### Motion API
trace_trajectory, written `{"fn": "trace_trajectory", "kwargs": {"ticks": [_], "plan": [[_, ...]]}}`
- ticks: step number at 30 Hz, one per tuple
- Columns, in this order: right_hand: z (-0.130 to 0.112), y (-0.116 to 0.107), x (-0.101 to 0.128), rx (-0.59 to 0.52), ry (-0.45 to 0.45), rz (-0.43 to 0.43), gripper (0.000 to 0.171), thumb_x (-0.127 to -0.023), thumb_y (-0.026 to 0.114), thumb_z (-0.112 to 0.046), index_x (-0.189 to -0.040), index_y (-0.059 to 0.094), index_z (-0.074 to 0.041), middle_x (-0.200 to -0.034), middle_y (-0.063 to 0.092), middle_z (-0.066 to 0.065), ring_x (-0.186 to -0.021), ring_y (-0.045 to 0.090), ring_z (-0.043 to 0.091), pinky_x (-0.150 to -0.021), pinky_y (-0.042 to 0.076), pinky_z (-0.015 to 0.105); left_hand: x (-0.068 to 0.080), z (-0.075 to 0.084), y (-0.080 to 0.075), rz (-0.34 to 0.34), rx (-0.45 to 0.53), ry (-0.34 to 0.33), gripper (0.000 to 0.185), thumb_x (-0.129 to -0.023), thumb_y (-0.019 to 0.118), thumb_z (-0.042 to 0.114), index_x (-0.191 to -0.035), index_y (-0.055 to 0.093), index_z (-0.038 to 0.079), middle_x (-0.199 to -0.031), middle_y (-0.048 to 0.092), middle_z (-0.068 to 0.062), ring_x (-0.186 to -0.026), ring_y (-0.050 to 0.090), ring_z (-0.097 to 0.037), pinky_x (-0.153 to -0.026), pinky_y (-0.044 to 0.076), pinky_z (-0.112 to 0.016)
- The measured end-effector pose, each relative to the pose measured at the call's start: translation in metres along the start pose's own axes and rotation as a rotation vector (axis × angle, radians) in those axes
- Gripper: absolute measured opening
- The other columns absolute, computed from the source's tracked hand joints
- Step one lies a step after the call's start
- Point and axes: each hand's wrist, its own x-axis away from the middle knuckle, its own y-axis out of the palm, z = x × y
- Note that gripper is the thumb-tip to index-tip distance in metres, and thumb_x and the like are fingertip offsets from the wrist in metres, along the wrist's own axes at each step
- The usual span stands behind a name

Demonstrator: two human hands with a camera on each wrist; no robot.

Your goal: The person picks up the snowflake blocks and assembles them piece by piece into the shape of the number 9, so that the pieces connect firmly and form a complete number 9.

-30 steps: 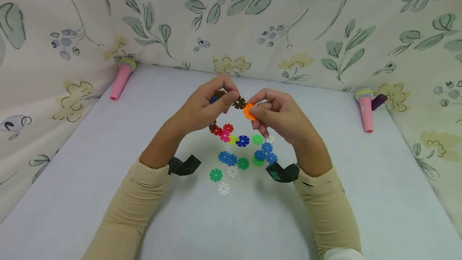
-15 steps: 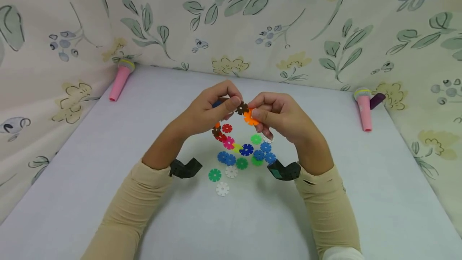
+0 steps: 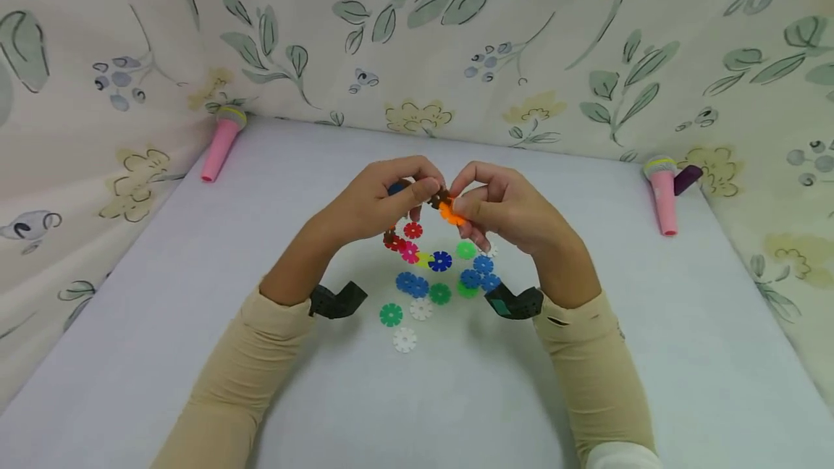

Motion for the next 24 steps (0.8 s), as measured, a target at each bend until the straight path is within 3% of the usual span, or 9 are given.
{"fn": "trace_trajectory", "kwargs": {"ticks": [4,6,8,11,15,17,20,24], "plan": [[0.012,-0.007,-0.006,0.173,0.059,0.102,0.014,-0.104,0.052,-0.011,-0.106,0.057,0.002,-0.076,0.062,0.021,-0.057,0.059,0.027,-0.053,0.054,0.032,0.001,0.003,-0.007,-0.049,-0.052,-0.023,0.018,-0.100,0.063,0.017,-0.116,0.065,0.008,-0.106,0.064,-0.001,-0.092,0.059,-0.017,-0.077,0.053,-0.035],[0.025,-0.008,-0.012,0.339,0.079,0.162,0.018,-0.105,0.051,-0.013,-0.108,0.061,0.002,-0.086,0.064,0.019,-0.068,0.062,0.027,-0.063,0.056,0.033,0.002,0.004,-0.010,-0.046,-0.069,-0.035,0.030,-0.094,0.073,0.018,-0.121,0.065,0.008,-0.115,0.064,0.000,-0.103,0.059,-0.015,-0.089,0.052,-0.037],[0.040,-0.005,-0.021,0.531,0.115,0.178,0.020,-0.104,0.053,-0.014,-0.112,0.064,0.000,-0.098,0.067,0.014,-0.084,0.064,0.026,-0.077,0.057,0.036,0.004,0.004,-0.013,-0.036,-0.090,-0.045,0.042,-0.086,0.082,0.020,-0.123,0.066,0.008,-0.119,0.063,0.001,-0.107,0.059,-0.014,-0.093,0.051,-0.038],[0.063,0.006,-0.033,0.767,0.192,0.072,0.025,-0.101,0.058,-0.009,-0.124,0.063,-0.001,-0.112,0.067,0.010,-0.098,0.061,0.026,-0.093,0.051,0.040,0.006,0.004,-0.015,-0.019,-0.100,-0.042,0.048,-0.079,0.088,0.019,-0.122,0.068,0.007,-0.118,0.064,0.000,-0.105,0.061,-0.013,-0.092,0.051,-0.036],[0.082,0.022,-0.041,0.903,0.341,-0.141,0.051,-0.096,0.063,-0.004,-0.146,0.051,-0.009,-0.137,0.057,0.009,-0.122,0.054,0.030,-0.107,0.041,0.045,0.008,0.003,-0.015,-0.015,-0.125,0.022,0.042,-0.079,0.088,0.018,-0.115,0.072,0.005,-0.104,0.067,0.002,-0.098,0.062,-0.011,-0.084,0.053,-0.031],[0.086,0.027,-0.042,0.982,0.401,-0.192,0.058,-0.094,0.066,-0.003,-0.148,0.050,-0.013,-0.146,0.051,0.008,-0.132,0.047,0.030,-0.110,0.038,0.047,0.008,0.003,-0.015,-0.019,-0.143,0.054,0.041,-0.079,0.088,0.017,-0.114,0.073,0.005,-0.099,0.066,0.003,-0.095,0.061,-0.010,-0.080,0.052,-0.031],[0.087,0.030,-0.041,1.128,0.424,-0.179,0.049,-0.092,0.070,-0.005,-0.139,0.061,-0.014,-0.140,0.057,0.006,-0.130,0.051,0.028,-0.108,0.040,0.047,0.008,0.003,-0.015,-0.018,-0.165,0.068,0.041,-0.079,0.088,0.018,-0.115,0.073,0.005,-0.097,0.066,0.004,-0.091,0.060,-0.013,-0.075,0.050,-0.031],[0.082,0.027,-0.040,1.153,0.438,-0.072,0.029,-0.090,0.073,-0.004,-0.119,0.071,-0.007,-0.114,0.069,0.008,-0.105,0.062,0.027,-0.099,0.048,0.043,0.008,0.005,-0.017,-0.017,-0.177,0.053,0.042,-0.078,0.089,0.019,-0.116,0.074,0.008,-0.094,0.063,0.003,-0.086,0.056,-0.019,-0.069,0.046,-0.032]]}}
